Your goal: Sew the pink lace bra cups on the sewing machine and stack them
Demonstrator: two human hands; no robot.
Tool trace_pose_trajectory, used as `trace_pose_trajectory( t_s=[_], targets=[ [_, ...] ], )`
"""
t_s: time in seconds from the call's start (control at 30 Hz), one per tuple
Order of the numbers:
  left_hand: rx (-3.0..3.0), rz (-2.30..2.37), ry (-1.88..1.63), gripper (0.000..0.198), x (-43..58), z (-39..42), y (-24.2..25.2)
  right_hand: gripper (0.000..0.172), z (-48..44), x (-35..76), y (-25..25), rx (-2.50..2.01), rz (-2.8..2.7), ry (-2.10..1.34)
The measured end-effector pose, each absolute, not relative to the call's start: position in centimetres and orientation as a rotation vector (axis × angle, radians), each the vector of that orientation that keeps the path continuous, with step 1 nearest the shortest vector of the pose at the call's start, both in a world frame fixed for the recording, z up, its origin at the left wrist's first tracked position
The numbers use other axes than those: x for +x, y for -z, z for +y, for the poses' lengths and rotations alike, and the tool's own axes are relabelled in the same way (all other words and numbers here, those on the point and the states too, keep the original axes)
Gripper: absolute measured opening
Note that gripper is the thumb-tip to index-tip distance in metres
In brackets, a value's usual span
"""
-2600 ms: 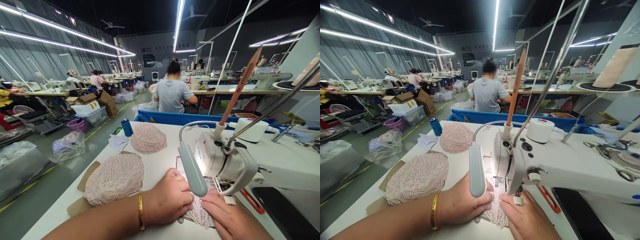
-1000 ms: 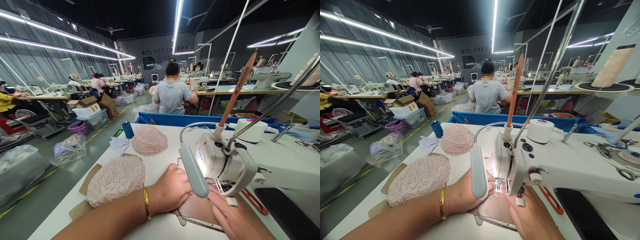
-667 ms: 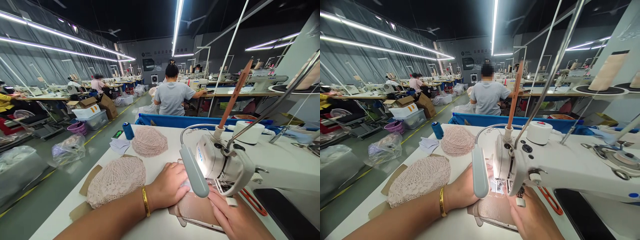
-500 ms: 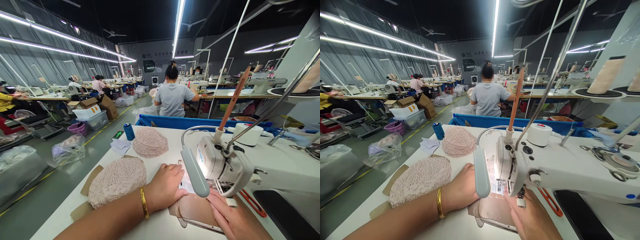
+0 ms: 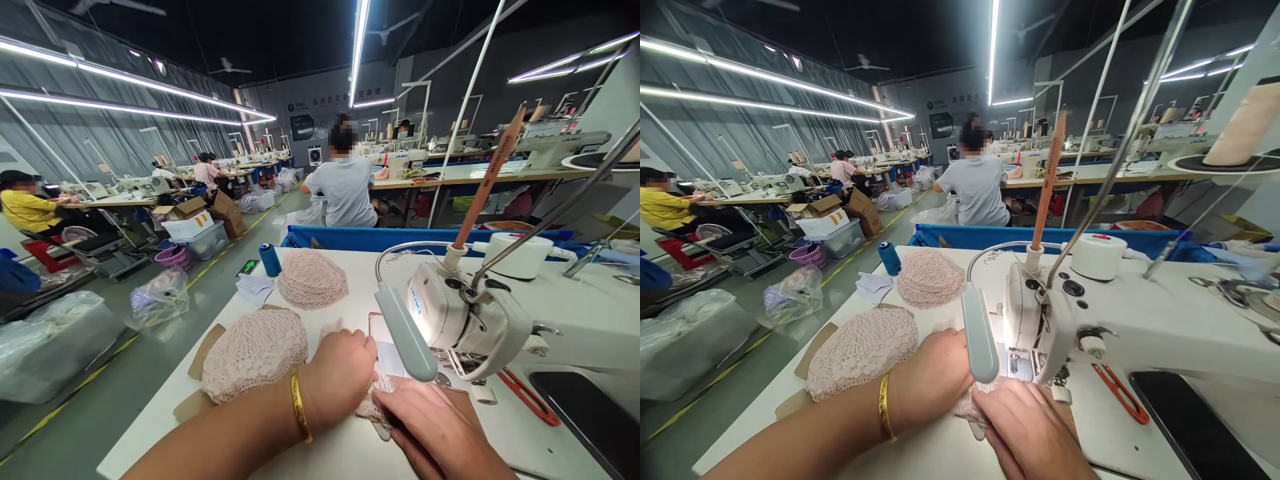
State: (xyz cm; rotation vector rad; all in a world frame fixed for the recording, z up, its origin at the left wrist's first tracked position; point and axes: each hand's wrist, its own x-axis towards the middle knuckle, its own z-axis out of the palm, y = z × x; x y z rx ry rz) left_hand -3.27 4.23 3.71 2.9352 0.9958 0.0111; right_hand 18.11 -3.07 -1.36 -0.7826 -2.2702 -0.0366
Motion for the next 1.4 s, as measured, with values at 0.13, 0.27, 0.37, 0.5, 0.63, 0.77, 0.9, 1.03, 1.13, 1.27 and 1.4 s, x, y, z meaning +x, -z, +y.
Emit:
trace_pose_trajectory(
  t_s=[0.13,0.27,0.37,0.5,0.63,0.77,0.9,1.03,1.13,1.27,1.4],
  targets=[
    [2.879,1.167,0.159,0.024,-3.4,2.9,-4.2,0.025,-3.4,18.4,2.6,-0.787,-2.298,-0.038],
    [2.892,1.029,-0.014,0.009,-3.3,3.7,-5.0,0.02,-3.8,19.6,3.0,-0.884,-2.328,-0.083],
    [2.771,0.898,-0.172,0.017,-2.8,4.7,-4.3,0.021,-3.9,20.1,2.2,-0.899,-2.283,-0.085],
    [2.373,0.88,-0.316,0.017,-2.3,4.9,-3.0,0.02,-3.8,20.1,1.1,-0.918,-2.227,-0.198],
    [2.063,0.923,-0.36,0.026,-2.3,4.3,-2.7,0.016,-3.7,20.0,0.8,-0.912,-2.21,-0.271],
    [1.944,0.902,-0.387,0.016,-1.8,3.7,-2.5,0.01,-4.1,20.2,1.6,-1.039,-2.117,-0.369],
    [1.865,0.763,-0.51,0.014,-1.2,3.3,-2.2,0.012,-4.9,19.5,2.6,-1.263,-1.851,-0.571],
    [1.719,0.854,-0.545,0.023,-1.0,2.9,-3.1,0.019,-5.2,18.6,2.7,-1.414,-1.613,-0.753],
    [1.684,0.933,-0.518,0.028,-1.1,2.8,-3.8,0.025,-5.2,18.4,2.8,-1.462,-1.533,-0.817],
    [1.701,0.904,-0.545,0.025,-1.0,2.7,-3.7,0.038,-5.3,18.3,3.0,-1.463,-1.401,-0.81],
    [1.657,0.797,-0.597,0.022,-0.9,2.5,-3.6,0.034,-5.3,18.2,3.1,-1.446,-1.455,-0.822]
  ],
)
